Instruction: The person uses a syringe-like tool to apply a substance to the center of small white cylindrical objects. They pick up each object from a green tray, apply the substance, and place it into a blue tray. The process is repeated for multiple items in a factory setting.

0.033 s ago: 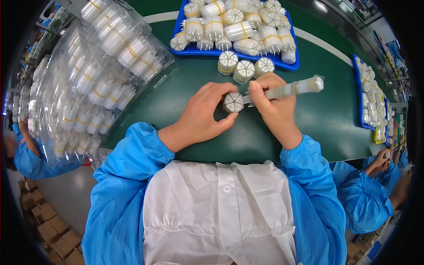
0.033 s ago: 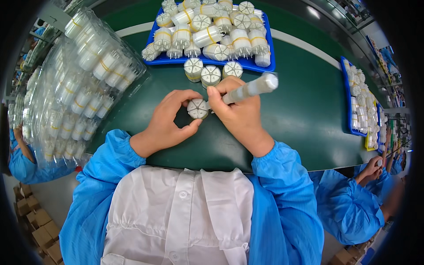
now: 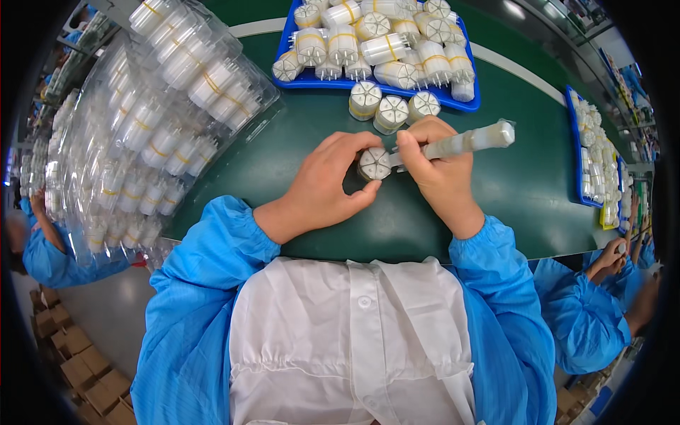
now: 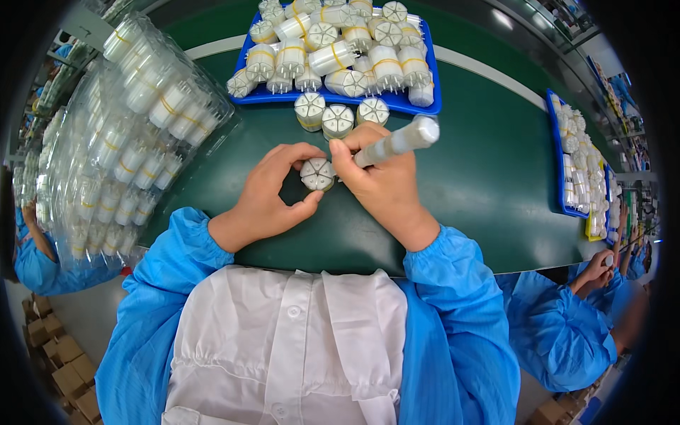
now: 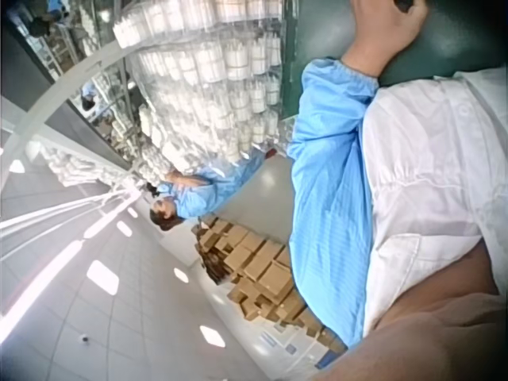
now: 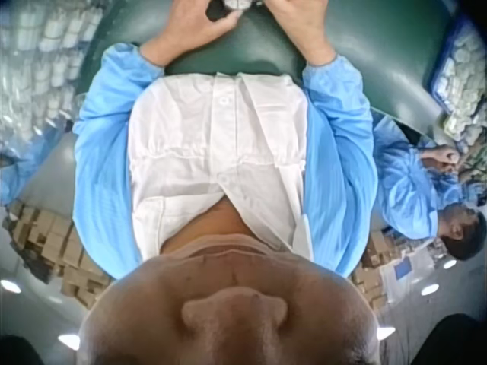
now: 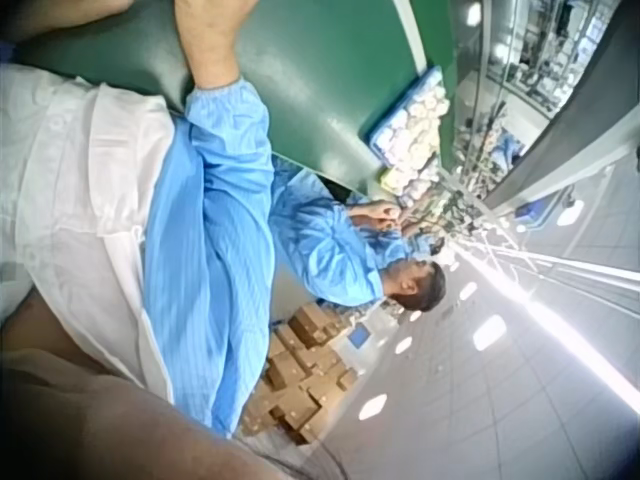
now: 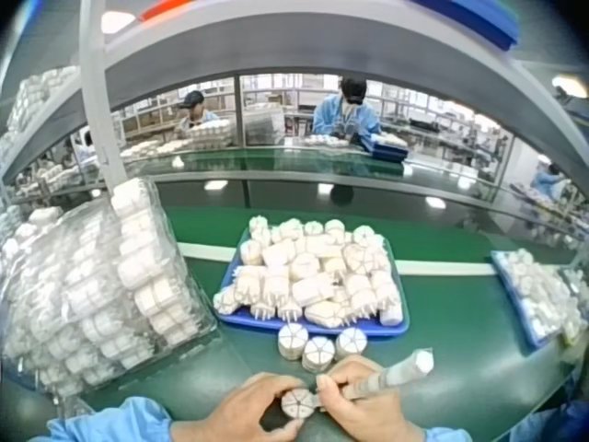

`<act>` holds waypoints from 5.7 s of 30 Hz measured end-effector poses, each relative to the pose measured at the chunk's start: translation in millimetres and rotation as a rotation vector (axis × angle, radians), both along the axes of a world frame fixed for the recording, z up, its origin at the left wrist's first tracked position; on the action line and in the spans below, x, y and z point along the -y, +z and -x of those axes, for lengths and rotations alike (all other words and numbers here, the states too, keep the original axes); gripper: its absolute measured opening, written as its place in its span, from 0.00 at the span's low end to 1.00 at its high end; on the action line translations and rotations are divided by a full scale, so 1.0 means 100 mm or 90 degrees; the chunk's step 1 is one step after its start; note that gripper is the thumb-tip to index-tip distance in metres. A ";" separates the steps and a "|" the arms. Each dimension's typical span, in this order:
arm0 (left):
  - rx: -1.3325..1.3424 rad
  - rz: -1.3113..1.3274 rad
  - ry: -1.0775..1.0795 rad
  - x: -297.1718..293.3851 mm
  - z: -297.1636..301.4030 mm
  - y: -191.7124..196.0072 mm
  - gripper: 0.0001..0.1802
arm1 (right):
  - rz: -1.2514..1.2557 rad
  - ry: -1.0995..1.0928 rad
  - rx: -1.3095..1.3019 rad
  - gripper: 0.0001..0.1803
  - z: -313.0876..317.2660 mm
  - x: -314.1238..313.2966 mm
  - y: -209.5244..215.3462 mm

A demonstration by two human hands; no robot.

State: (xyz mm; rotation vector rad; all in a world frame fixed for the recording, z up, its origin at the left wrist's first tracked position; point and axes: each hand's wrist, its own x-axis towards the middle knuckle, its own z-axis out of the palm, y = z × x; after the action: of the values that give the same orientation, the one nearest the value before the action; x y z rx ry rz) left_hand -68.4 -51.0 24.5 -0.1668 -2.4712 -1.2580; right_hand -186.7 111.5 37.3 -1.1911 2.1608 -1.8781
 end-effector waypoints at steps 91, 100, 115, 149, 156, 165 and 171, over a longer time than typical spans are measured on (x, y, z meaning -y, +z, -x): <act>-0.054 0.095 0.039 -0.27 0.06 0.04 0.32 | -0.009 -0.015 -0.056 0.10 0.00 -0.18 -0.07; -0.037 0.055 0.048 -0.32 0.04 0.01 0.37 | 0.032 -0.026 0.045 0.10 0.05 -0.22 0.03; -0.002 0.036 0.064 -0.36 0.07 0.00 0.35 | 0.050 -0.034 0.050 0.10 0.06 -0.21 -0.01; 0.039 -0.023 0.024 -0.36 0.05 -0.03 0.38 | 0.029 -0.028 0.139 0.10 0.09 -0.23 0.06; 0.051 -0.054 -0.006 -0.36 0.06 0.02 0.40 | -0.020 0.006 0.042 0.10 0.14 -0.21 -0.06; 0.066 0.030 0.021 -0.32 -0.09 0.10 0.39 | 0.050 -0.017 0.057 0.11 0.09 -0.21 -0.02; 0.029 0.110 0.189 -0.02 -0.51 0.21 0.39 | 0.010 -0.010 0.032 0.13 0.05 -0.22 0.08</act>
State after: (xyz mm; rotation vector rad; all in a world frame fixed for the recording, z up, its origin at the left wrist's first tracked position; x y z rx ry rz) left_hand -17.2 -49.2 45.0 0.1818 -2.5261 -0.9360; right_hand -191.6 133.2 45.0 -1.1198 2.1395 -1.9128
